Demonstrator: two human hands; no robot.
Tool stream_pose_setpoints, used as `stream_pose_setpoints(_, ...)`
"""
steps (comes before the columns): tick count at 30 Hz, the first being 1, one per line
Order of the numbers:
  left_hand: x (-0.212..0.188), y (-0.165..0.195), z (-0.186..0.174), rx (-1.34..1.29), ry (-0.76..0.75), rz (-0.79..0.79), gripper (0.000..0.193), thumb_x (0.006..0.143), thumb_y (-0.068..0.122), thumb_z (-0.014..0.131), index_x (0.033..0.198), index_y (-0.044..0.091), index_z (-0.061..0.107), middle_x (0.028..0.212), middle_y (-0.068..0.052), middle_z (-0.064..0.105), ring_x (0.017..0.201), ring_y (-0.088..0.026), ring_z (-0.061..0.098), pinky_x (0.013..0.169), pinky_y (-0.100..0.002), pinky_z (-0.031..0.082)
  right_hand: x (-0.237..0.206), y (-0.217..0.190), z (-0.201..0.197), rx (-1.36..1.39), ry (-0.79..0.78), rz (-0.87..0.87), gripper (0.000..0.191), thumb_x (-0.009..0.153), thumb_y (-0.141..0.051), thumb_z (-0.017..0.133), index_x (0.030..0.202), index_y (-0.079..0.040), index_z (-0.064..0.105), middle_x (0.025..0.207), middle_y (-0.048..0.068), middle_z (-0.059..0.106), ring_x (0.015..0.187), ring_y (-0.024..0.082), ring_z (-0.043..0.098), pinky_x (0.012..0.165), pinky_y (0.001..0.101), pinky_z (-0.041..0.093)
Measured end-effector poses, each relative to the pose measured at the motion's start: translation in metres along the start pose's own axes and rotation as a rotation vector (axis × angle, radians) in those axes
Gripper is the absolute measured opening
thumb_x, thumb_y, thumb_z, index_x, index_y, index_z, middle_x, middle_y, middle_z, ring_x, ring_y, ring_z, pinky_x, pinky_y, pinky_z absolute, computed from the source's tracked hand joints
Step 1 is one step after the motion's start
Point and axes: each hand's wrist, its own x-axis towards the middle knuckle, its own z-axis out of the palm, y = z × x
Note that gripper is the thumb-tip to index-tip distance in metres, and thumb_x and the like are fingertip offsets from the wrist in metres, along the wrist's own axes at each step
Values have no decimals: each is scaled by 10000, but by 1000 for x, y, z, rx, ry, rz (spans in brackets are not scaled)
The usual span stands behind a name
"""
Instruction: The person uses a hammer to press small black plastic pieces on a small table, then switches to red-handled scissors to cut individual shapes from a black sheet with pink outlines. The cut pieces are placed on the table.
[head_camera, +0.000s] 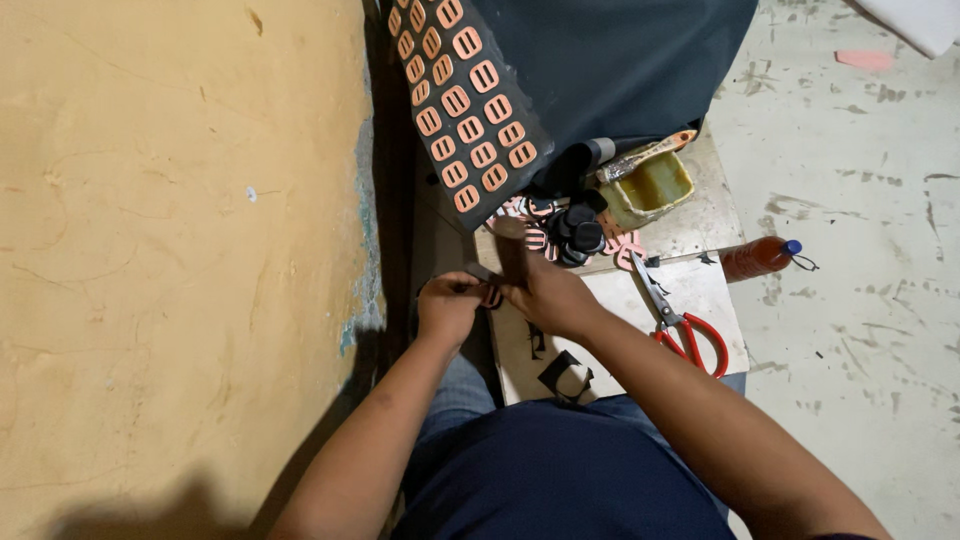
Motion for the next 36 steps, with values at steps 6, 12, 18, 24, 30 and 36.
stream_pose_setpoints(6,-5,6,-2,229,49,80,203,788,128,701,915,-5,785,796,-137,778,702,-194,738,688,-337,552,15,-12,-8,-146,55,-147,321,876,-329,697,1079,-89,629,1081,141,678,991,371,659,798,493,515)
stream_pose_setpoints(12,-7,8,-2,203,62,146,203,769,144,706,891,1,783,801,-139,780,718,-188,746,713,-319,561,13,-6,-9,-142,67,-202,308,846,-335,739,1024,-100,652,980,136,697,917,375,672,759,491,519)
stream_pose_setpoints(18,-3,-1,-2,111,68,178,161,744,80,753,878,-7,776,803,-108,780,726,-177,730,696,-302,560,8,0,-15,-156,30,-209,311,809,-314,759,1024,-112,661,950,136,699,893,368,675,745,486,525)
stream_pose_setpoints(24,-1,1,-2,64,28,-19,217,749,98,778,945,23,725,788,-154,738,644,-265,677,609,-391,534,6,3,-19,-206,10,-216,327,814,-323,755,1037,-108,647,950,131,695,898,371,674,746,494,521)
stream_pose_setpoints(30,-7,11,-10,447,-13,393,210,804,238,718,913,72,785,780,-192,718,723,-358,713,698,-438,557,10,-1,-17,-145,73,-223,350,801,-334,777,1044,-104,675,962,140,702,909,374,670,755,490,520)
stream_pose_setpoints(36,-7,3,-7,428,34,443,175,820,229,745,844,57,769,793,-160,743,732,-324,720,692,-423,551,1,9,-21,-95,56,-230,337,795,-283,771,1088,-129,709,977,125,713,907,352,680,782,460,532)
